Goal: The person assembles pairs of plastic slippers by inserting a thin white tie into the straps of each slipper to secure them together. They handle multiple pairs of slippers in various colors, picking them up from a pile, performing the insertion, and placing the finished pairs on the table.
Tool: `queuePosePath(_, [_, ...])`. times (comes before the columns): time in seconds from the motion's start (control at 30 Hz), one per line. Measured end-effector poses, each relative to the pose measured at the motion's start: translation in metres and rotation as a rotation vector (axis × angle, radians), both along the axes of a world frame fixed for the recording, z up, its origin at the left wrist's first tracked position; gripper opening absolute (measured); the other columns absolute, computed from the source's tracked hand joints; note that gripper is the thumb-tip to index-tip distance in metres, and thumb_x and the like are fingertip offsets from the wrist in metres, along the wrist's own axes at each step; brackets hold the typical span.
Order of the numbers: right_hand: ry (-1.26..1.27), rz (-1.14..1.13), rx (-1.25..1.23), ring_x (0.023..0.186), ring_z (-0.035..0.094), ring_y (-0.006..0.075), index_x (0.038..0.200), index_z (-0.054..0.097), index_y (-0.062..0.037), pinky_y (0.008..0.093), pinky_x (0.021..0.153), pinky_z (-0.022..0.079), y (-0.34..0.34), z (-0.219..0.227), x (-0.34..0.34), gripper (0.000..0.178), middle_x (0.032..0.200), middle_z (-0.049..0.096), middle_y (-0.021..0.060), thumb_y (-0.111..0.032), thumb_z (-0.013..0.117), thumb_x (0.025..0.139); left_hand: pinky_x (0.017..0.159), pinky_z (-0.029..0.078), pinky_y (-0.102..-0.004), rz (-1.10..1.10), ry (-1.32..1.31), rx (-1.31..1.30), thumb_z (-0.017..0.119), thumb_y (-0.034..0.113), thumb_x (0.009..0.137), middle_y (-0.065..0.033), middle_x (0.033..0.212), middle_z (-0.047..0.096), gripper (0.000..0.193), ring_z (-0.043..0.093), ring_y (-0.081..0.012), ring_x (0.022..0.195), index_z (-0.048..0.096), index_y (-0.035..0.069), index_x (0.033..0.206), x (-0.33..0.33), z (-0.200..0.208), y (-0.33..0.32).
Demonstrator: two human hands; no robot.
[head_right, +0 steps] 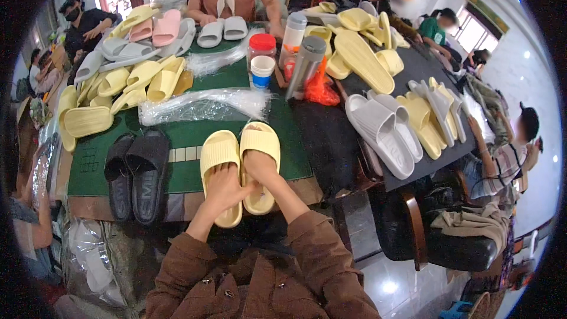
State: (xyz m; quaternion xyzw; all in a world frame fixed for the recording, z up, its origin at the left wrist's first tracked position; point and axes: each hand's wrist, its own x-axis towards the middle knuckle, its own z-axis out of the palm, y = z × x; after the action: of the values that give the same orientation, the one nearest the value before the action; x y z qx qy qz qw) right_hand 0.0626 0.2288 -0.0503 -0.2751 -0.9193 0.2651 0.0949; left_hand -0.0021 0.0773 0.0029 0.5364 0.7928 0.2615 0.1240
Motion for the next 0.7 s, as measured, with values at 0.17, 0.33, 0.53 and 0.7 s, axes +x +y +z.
queuePosePath(0.17, [0.102,0.031,0.114,0.125,0.040,0.0446,0.130,0.045,0.0080,0.0448,0.107,0.030,0.001,-0.005,-0.008,0.047,0.132,0.045,0.0323,-0.011,0.043,0.086,0.085,0.048,-0.0458,0.001,-0.096,-0.116,0.079,0.048,0.065,-0.0297,0.105,0.060,0.079,0.060,-0.0416,0.098,0.054,-0.014,0.108,-0.007,0.010,0.006])
queuePosePath(0.33, [0.011,-0.028,0.023,0.109,0.053,0.0433,0.113,0.055,0.0082,0.0467,0.095,0.041,-0.025,0.036,-0.007,0.036,0.116,0.055,0.0319,-0.012,0.044,0.086,0.080,0.050,-0.0454,0.122,-0.217,-0.124,0.077,0.038,0.068,-0.0301,0.096,0.063,0.057,0.063,-0.0415,0.089,0.062,-0.010,0.094,-0.012,-0.002,0.018])
queuePosePath(0.53, [-0.002,0.004,-0.050,0.093,0.058,0.0452,0.111,0.053,0.0066,0.0521,0.088,0.043,-0.020,0.035,0.004,0.031,0.102,0.061,0.0275,-0.011,0.049,0.085,0.076,0.050,-0.0481,0.157,-0.005,0.000,0.066,0.027,0.077,-0.0284,0.092,0.064,0.037,0.063,-0.0430,0.086,0.063,-0.008,0.091,-0.005,-0.021,0.021])
queuePosePath(0.7, [0.430,0.092,0.337,0.087,0.061,0.0431,0.102,0.059,0.0047,0.0487,0.081,0.048,-0.053,0.049,0.030,0.025,0.091,0.063,0.0254,-0.014,0.053,0.087,0.073,0.050,-0.0482,0.127,0.086,0.107,0.062,0.025,0.081,-0.0256,0.090,0.065,0.030,0.063,-0.0409,0.084,0.064,-0.004,0.087,-0.006,-0.033,0.015])
